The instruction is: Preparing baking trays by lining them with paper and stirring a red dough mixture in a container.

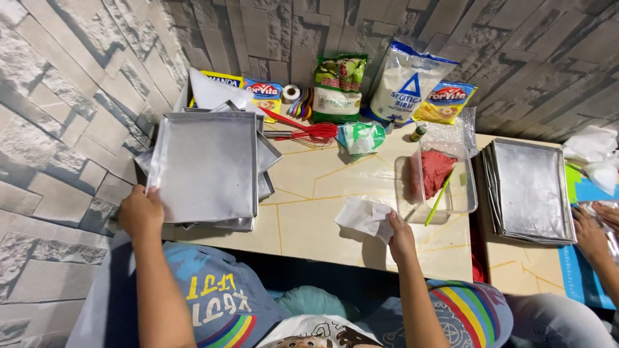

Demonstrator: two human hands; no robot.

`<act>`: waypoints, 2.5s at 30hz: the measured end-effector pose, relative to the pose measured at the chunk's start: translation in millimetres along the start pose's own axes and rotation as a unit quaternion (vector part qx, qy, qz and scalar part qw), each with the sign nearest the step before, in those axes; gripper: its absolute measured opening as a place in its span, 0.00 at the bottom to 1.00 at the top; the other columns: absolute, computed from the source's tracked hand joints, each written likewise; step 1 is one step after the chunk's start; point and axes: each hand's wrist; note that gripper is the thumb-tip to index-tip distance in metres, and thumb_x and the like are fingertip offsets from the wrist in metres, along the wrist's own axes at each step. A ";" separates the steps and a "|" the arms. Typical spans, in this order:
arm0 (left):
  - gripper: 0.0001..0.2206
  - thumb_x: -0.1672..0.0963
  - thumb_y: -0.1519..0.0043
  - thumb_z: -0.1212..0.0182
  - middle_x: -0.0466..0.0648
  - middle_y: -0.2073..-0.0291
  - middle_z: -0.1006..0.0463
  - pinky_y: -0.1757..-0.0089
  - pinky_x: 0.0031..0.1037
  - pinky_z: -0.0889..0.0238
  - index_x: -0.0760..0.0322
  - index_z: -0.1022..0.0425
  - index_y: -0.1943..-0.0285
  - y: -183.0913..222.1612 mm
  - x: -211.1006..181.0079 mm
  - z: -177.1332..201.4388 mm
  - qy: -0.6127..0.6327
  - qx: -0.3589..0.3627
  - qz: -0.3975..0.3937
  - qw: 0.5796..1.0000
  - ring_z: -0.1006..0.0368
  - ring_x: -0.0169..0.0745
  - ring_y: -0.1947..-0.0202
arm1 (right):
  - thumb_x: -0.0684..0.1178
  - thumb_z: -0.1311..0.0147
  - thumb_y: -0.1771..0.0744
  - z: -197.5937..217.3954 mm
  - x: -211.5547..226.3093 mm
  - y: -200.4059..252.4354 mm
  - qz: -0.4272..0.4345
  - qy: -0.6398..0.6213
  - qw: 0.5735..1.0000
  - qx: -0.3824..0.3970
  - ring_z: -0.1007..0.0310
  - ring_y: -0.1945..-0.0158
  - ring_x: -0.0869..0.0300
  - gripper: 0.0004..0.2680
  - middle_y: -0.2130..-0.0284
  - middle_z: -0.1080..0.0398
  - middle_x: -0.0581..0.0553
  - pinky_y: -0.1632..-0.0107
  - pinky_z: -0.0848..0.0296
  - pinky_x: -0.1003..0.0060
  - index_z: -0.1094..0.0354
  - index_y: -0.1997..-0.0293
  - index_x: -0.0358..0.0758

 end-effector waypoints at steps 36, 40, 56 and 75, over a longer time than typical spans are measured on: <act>0.27 0.60 0.30 0.60 0.67 0.30 0.41 0.42 0.54 0.38 0.54 0.55 0.20 266.9 -218.7 49.3 0.380 0.267 -0.072 0.883 0.40 0.70 0.34 | 0.50 0.57 0.26 -16.0 45.1 49.7 0.460 0.255 0.846 -0.085 0.35 0.36 0.41 0.14 0.43 0.30 0.29 0.35 0.38 0.45 0.32 0.37 0.31; 0.27 0.61 0.30 0.61 0.64 0.30 0.42 0.44 0.54 0.35 0.57 0.56 0.20 267.2 -218.1 29.6 0.353 0.269 -0.101 0.891 0.40 0.71 0.34 | 0.35 0.50 0.30 -52.5 55.6 65.9 0.542 0.355 0.760 -0.042 0.36 0.37 0.34 0.12 0.42 0.32 0.26 0.33 0.41 0.44 0.33 0.38 0.27; 0.23 0.51 0.32 0.53 0.47 0.48 0.27 0.64 0.40 0.23 0.53 0.38 0.26 218.8 -213.1 -46.3 0.191 0.158 -0.256 0.934 0.23 0.51 0.54 | 0.70 0.50 0.32 -60.5 -4.5 61.2 0.274 0.656 0.685 0.159 0.44 0.30 0.40 0.31 0.34 0.43 0.29 0.28 0.51 0.48 0.46 0.31 0.30; 0.21 0.52 0.33 0.48 0.44 0.63 0.24 0.66 0.30 0.29 0.54 0.31 0.30 211.8 -219.9 -68.0 0.226 0.061 -0.314 0.920 0.25 0.43 0.63 | 0.76 0.61 0.32 -104.0 -3.4 45.2 0.285 0.649 0.696 0.118 0.43 0.32 0.35 0.36 0.39 0.39 0.22 0.27 0.59 0.45 0.48 0.31 0.23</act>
Point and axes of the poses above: each hand's wrist, its own y-axis away from the middle knuckle, its own z-axis out of the back of the hand, x = y × z
